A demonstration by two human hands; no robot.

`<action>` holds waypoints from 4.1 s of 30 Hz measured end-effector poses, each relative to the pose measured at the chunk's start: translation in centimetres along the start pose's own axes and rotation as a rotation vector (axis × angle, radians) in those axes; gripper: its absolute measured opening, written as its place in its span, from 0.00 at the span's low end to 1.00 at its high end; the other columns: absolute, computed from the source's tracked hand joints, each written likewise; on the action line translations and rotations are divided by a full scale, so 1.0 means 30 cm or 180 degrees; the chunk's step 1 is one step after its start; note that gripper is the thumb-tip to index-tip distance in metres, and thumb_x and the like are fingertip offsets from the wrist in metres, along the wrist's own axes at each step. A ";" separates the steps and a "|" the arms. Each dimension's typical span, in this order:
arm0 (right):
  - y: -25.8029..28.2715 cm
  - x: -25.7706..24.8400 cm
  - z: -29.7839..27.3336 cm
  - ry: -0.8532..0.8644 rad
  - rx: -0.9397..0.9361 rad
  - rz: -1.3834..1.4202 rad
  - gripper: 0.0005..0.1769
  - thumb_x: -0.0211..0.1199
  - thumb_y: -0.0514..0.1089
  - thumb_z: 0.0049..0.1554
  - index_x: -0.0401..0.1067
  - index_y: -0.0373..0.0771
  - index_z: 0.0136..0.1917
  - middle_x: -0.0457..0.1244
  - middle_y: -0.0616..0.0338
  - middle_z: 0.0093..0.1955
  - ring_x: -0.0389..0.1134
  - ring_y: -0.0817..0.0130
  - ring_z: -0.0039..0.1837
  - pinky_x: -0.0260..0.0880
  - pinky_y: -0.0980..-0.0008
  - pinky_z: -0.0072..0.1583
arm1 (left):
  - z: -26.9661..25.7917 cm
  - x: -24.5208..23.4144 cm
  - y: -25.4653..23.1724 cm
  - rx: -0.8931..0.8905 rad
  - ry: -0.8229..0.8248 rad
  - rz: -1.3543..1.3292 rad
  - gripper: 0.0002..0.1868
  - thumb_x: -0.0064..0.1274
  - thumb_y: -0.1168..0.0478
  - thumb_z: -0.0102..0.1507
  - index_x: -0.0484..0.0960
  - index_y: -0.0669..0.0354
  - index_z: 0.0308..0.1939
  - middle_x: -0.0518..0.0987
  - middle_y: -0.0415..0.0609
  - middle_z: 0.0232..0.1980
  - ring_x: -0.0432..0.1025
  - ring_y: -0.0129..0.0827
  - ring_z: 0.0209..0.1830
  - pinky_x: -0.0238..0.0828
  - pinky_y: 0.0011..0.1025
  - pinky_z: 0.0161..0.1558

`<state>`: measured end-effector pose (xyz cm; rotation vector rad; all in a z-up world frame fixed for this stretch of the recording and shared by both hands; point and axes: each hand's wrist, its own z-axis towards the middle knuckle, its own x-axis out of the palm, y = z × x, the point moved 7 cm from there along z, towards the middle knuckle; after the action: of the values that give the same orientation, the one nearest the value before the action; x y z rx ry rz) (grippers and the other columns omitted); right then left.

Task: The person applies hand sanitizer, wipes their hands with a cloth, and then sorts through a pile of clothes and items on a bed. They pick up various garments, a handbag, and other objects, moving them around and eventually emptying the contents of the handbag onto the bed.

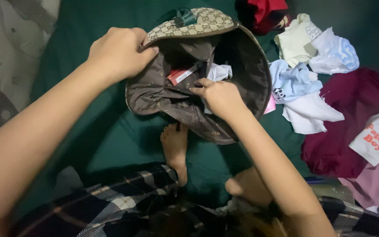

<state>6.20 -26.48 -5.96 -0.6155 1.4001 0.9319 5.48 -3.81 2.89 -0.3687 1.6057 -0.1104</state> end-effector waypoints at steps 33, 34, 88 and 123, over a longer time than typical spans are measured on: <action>0.005 0.147 0.210 0.0087 -0.0013 -0.0282 0.25 0.61 0.40 0.52 0.70 0.45 0.64 0.68 0.57 0.55 0.70 0.52 0.54 0.67 0.52 0.53 | -0.012 0.002 -0.031 0.0243 0.0087 0.0043 0.18 0.53 0.45 0.66 0.84 0.56 0.45 0.83 0.59 0.39 0.78 0.57 0.42 0.74 0.51 0.44; 0.012 0.118 0.186 -0.0128 -0.0110 -0.0245 0.26 0.62 0.40 0.50 0.70 0.45 0.64 0.68 0.57 0.56 0.70 0.52 0.52 0.67 0.53 0.53 | -0.010 0.000 -0.029 0.0199 0.0108 0.0075 0.18 0.53 0.46 0.66 0.84 0.56 0.45 0.83 0.59 0.39 0.78 0.57 0.42 0.74 0.51 0.44; -0.299 0.145 0.128 -0.2212 0.1968 0.2234 0.12 0.71 0.42 0.50 0.71 0.34 0.42 0.67 0.48 0.34 0.70 0.57 0.37 0.69 0.62 0.42 | 0.061 0.080 -0.098 0.0502 0.1199 -0.1181 0.21 0.58 0.63 0.58 0.76 0.60 0.56 0.82 0.52 0.48 0.76 0.39 0.49 0.71 0.36 0.50; 0.102 -0.142 0.058 -0.2285 0.0654 0.1343 0.21 0.69 0.32 0.46 0.70 0.44 0.53 0.63 0.61 0.52 0.70 0.56 0.54 0.71 0.60 0.50 | 0.232 0.165 -0.143 0.1078 0.0515 0.0245 0.28 0.63 0.37 0.60 0.86 0.57 0.48 0.84 0.62 0.43 0.79 0.56 0.45 0.74 0.47 0.49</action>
<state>4.92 -24.21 -1.08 0.1863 0.9548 1.1690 12.93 -8.29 -1.10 -0.0359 1.7217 -0.3555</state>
